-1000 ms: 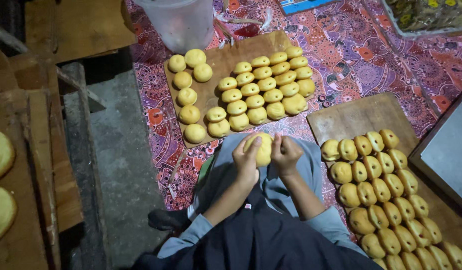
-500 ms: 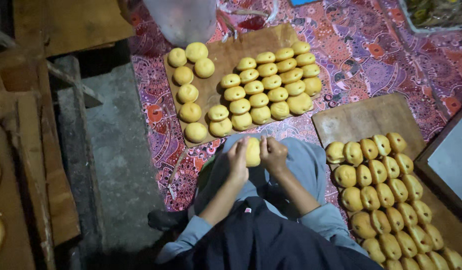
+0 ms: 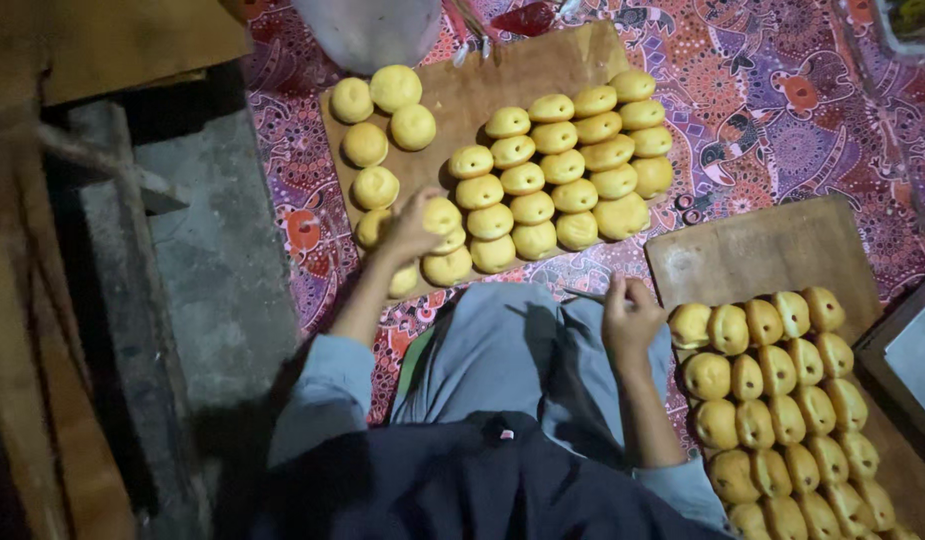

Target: The person sits on the floor and repeatedly picks up round yellow buns, uses a small tool to make a hole in each bun, and then places the filled buns onto a wooden board. The process is repeated for many buns arranged on a patterned cloth.

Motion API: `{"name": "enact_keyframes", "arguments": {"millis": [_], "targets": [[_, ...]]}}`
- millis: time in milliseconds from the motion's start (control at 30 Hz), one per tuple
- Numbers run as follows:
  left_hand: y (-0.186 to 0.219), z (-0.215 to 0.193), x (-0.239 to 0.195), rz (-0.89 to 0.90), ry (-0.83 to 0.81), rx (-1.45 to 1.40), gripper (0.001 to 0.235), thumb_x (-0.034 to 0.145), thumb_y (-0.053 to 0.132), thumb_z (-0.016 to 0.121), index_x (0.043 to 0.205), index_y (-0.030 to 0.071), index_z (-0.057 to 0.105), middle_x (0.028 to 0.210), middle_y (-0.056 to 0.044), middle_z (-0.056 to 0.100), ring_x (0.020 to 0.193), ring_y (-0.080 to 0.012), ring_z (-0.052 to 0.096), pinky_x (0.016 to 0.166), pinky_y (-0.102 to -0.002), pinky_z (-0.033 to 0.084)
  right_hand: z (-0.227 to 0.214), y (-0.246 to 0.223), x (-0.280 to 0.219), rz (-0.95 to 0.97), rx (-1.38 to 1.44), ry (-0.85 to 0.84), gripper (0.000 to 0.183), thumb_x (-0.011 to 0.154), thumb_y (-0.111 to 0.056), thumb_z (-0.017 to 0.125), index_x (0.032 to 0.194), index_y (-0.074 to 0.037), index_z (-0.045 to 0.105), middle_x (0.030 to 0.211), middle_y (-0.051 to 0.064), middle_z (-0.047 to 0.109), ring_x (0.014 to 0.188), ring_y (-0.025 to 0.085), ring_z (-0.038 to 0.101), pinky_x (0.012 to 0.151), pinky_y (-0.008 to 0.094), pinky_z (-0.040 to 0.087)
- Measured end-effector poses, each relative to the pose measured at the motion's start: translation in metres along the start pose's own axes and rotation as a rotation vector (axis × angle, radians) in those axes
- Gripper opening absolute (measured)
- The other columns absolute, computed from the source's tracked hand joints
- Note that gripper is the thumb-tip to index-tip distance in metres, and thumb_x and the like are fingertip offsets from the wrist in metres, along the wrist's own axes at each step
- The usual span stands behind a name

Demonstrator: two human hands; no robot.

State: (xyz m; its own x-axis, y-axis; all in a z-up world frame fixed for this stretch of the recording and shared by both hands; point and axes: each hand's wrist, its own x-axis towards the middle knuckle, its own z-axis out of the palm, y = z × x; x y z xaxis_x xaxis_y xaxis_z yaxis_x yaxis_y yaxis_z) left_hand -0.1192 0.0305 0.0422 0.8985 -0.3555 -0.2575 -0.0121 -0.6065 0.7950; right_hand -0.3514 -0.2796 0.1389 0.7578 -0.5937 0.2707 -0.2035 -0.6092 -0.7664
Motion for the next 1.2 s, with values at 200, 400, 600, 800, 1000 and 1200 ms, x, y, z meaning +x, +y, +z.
{"name": "enact_keyframes", "arguments": {"millis": [200, 400, 600, 800, 1000, 1200], "targets": [[-0.074, 0.031, 0.078, 0.257, -0.033, 0.142, 0.067, 0.070, 0.005, 0.072, 0.133, 0.015, 0.053, 0.135, -0.016, 0.059, 0.134, -0.0374, 0.048, 0.116, -0.047, 0.033, -0.010, 0.040, -0.007, 0.137, -0.039, 0.009, 0.028, 0.104, -0.019, 0.066, 0.086, 0.002, 0.070, 0.068, 0.009, 0.063, 0.061, 0.013, 0.056, 0.057, 0.033, 0.044], [-0.068, 0.028, 0.097, 0.116, -0.234, 0.236, 0.071, 0.067, 0.013, 0.076, 0.133, 0.010, 0.052, 0.136, -0.019, 0.052, 0.132, -0.0392, 0.042, 0.109, -0.047, 0.033, -0.004, 0.083, -0.017, 0.253, -0.084, -0.031, 0.033, 0.105, -0.021, 0.067, 0.082, 0.003, 0.068, 0.066, 0.009, 0.061, 0.061, 0.014, 0.054, 0.060, 0.033, 0.044], [-0.022, -0.019, 0.154, -0.310, -0.190, 0.248, 0.052, 0.096, 0.046, 0.066, 0.126, 0.004, 0.070, 0.133, -0.020, 0.068, 0.130, -0.0337, 0.061, 0.108, -0.045, 0.045, 0.007, 0.094, -0.015, 0.305, -0.015, -0.045, 0.035, 0.105, -0.021, 0.066, 0.080, 0.004, 0.066, 0.071, 0.008, 0.063, 0.068, 0.013, 0.055, 0.065, 0.031, 0.046], [-0.016, -0.029, 0.210, -0.539, 0.334, 0.462, 0.076, 0.083, 0.052, 0.077, 0.133, 0.001, 0.051, 0.146, -0.020, 0.040, 0.139, -0.0417, 0.027, 0.109, -0.063, 0.021, 0.005, 0.094, -0.007, 0.374, 0.031, -0.058, 0.034, 0.105, -0.020, 0.066, 0.081, 0.004, 0.064, 0.069, 0.009, 0.059, 0.068, 0.013, 0.052, 0.066, 0.032, 0.044], [-0.031, 0.003, 0.198, -0.172, 0.576, 0.109, 0.072, 0.078, 0.022, 0.087, 0.133, 0.003, 0.045, 0.132, -0.023, 0.051, 0.125, -0.0394, 0.051, 0.101, -0.052, 0.042, 0.008, 0.091, -0.009, 0.264, 0.090, -0.057, 0.030, 0.103, -0.017, 0.065, 0.081, 0.003, 0.065, 0.073, 0.005, 0.062, 0.071, 0.010, 0.054, 0.068, 0.029, 0.045], [0.013, 0.033, 0.087, 0.053, 0.566, -1.052, 0.054, 0.088, 0.016, 0.077, 0.133, 0.010, 0.048, 0.129, -0.012, 0.056, 0.117, -0.0231, 0.059, 0.093, -0.041, 0.054, 0.011, 0.051, -0.010, 0.270, 0.190, -0.174, 0.030, 0.103, -0.016, 0.066, 0.079, 0.003, 0.064, 0.070, 0.005, 0.059, 0.068, 0.010, 0.051, 0.063, 0.028, 0.043]]}}
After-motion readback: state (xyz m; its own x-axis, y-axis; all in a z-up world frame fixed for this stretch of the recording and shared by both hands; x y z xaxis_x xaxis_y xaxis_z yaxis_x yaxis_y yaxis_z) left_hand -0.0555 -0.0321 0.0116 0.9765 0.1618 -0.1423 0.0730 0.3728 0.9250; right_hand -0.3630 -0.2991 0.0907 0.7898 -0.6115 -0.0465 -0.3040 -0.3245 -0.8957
